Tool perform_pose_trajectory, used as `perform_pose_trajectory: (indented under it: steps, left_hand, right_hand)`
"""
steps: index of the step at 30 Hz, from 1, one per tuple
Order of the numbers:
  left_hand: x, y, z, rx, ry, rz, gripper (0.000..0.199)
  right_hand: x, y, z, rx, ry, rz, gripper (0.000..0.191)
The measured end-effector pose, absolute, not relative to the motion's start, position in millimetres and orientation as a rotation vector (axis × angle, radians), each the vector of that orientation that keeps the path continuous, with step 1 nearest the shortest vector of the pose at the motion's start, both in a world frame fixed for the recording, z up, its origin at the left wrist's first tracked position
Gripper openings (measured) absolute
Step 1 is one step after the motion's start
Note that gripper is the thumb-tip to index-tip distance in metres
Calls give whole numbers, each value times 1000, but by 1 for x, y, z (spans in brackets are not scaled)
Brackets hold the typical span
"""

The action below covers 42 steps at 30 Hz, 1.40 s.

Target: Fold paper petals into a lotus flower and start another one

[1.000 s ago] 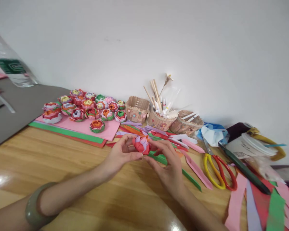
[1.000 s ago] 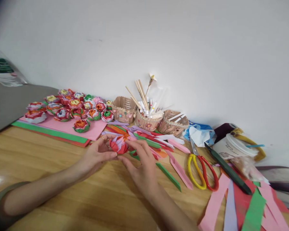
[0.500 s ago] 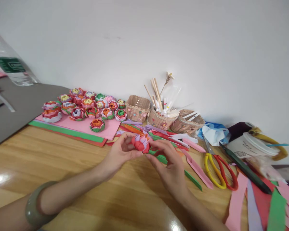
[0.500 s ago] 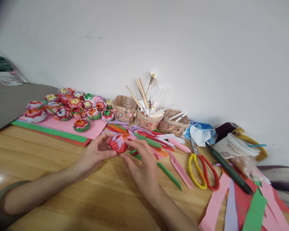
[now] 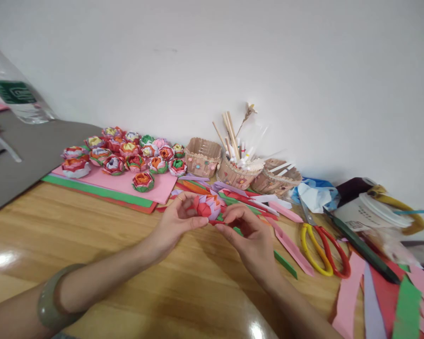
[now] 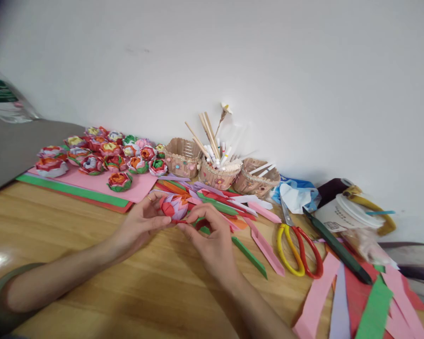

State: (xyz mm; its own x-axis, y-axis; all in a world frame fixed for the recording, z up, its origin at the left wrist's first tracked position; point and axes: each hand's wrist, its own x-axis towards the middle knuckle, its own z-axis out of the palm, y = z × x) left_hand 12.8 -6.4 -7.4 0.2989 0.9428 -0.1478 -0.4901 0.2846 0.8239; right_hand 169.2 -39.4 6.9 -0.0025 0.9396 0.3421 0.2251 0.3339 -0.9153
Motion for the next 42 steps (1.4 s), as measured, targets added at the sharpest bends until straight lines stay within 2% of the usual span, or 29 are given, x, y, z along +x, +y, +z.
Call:
perform_pose_trajectory:
  steps: [6,11,17,21,29,36,42]
  left_hand:
    - [12,-6,-11,736,725,1074,36]
    - [12,-4,-11,836,779,1077,35]
    - [12,-4,-9,832,836,1054,36]
    - [11,-3,-10,854,878,1013,37]
    - [11,-2,-13,903,932,962,37]
    - [11,-2,-8,848,930,962,36]
    - [11,-1,-11,827,911,947,36]
  right_hand:
    - [171,-36,7,-1169,-1430,1128,13]
    - [171,-36,7,-1227,-1546,914,5]
    - [171,-38,7,-1271,-1545,918,16]
    - [173,-37,6,-1312,-1545,940,17]
    - [170,-36,5,-1312,-1712,565,16]
    - [178,-34,4,-1250,-1514,1057,17]
    - [177,-32,-1,-1241,-1324,1263,10]
